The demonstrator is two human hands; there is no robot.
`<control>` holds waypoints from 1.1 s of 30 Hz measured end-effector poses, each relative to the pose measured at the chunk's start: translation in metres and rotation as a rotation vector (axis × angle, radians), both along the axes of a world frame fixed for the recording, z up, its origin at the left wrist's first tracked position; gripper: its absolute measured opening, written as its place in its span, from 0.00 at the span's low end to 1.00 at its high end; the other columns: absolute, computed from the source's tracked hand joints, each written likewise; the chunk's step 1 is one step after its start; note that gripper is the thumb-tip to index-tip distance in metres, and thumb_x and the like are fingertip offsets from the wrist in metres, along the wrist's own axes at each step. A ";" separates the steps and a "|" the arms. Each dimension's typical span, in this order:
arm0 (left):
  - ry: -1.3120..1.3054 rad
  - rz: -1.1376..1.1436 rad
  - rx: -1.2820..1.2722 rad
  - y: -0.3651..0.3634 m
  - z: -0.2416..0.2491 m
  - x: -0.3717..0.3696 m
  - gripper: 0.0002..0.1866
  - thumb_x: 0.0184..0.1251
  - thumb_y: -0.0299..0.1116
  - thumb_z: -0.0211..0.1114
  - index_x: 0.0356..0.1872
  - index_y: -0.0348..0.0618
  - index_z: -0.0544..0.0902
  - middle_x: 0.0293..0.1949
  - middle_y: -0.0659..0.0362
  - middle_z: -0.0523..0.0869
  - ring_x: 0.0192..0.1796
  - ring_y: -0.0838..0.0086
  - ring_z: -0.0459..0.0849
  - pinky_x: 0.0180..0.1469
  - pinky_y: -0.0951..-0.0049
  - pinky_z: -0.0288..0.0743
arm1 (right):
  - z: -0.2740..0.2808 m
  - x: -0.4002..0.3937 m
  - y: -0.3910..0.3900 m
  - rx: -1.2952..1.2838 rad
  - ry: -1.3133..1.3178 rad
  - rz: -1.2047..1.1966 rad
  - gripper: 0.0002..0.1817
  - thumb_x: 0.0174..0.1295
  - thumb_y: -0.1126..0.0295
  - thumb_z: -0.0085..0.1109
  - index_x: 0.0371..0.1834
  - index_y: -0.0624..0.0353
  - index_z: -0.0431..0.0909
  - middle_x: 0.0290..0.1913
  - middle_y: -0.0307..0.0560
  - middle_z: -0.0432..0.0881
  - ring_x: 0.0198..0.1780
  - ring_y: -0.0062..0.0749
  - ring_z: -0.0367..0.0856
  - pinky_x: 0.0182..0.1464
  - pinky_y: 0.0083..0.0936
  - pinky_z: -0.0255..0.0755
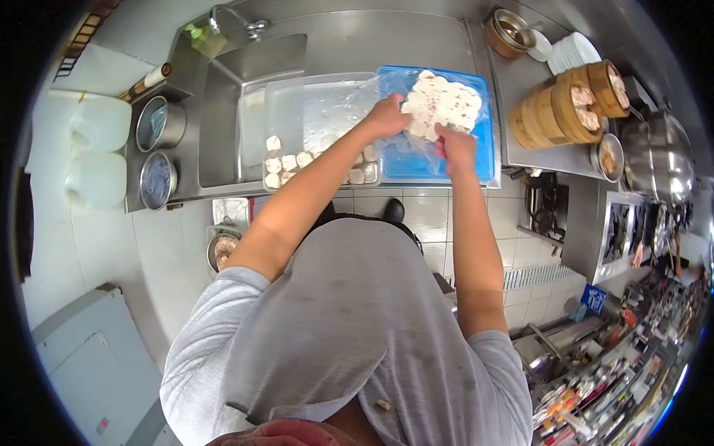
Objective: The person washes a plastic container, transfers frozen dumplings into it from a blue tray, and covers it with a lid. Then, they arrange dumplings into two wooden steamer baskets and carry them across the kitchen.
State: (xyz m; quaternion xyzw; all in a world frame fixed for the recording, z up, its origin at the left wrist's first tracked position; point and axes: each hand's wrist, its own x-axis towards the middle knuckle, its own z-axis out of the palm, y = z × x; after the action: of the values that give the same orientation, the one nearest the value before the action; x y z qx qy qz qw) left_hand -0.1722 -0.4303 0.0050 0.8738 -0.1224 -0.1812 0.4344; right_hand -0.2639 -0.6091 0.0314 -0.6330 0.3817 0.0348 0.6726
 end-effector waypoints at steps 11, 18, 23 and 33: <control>0.765 0.032 -0.349 -0.006 0.024 0.016 0.19 0.68 0.44 0.72 0.50 0.42 0.84 0.45 0.58 0.86 0.41 0.74 0.83 0.38 0.71 0.77 | -0.007 0.013 -0.008 0.412 -0.053 -0.005 0.19 0.68 0.63 0.68 0.56 0.62 0.80 0.47 0.47 0.86 0.41 0.32 0.86 0.41 0.29 0.81; 0.989 0.155 -0.769 -0.007 -0.001 0.015 0.21 0.65 0.35 0.73 0.57 0.42 0.81 0.54 0.54 0.85 0.51 0.63 0.86 0.52 0.61 0.82 | -0.027 0.013 -0.009 0.601 -0.193 -0.054 0.22 0.69 0.71 0.64 0.64 0.68 0.76 0.57 0.53 0.86 0.54 0.41 0.87 0.59 0.35 0.82; 1.101 0.180 -0.848 -0.004 -0.014 0.018 0.20 0.64 0.32 0.71 0.57 0.44 0.81 0.52 0.57 0.86 0.51 0.65 0.86 0.56 0.61 0.80 | -0.026 0.013 -0.014 0.695 -0.250 -0.027 0.23 0.66 0.70 0.67 0.62 0.68 0.77 0.55 0.51 0.86 0.53 0.38 0.87 0.54 0.35 0.81; 1.182 0.066 -1.070 -0.003 -0.006 0.008 0.21 0.63 0.31 0.68 0.58 0.43 0.81 0.55 0.56 0.87 0.55 0.63 0.86 0.58 0.57 0.78 | -0.012 -0.007 -0.015 0.808 -0.487 0.082 0.30 0.67 0.71 0.63 0.72 0.61 0.68 0.63 0.46 0.82 0.61 0.35 0.83 0.61 0.35 0.77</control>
State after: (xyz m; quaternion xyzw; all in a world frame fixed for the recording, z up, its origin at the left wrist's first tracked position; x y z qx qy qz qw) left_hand -0.1644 -0.4334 -0.0014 0.3092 0.0838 -0.5182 0.7930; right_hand -0.2705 -0.6239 0.0199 -0.3251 0.1434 0.0576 0.9330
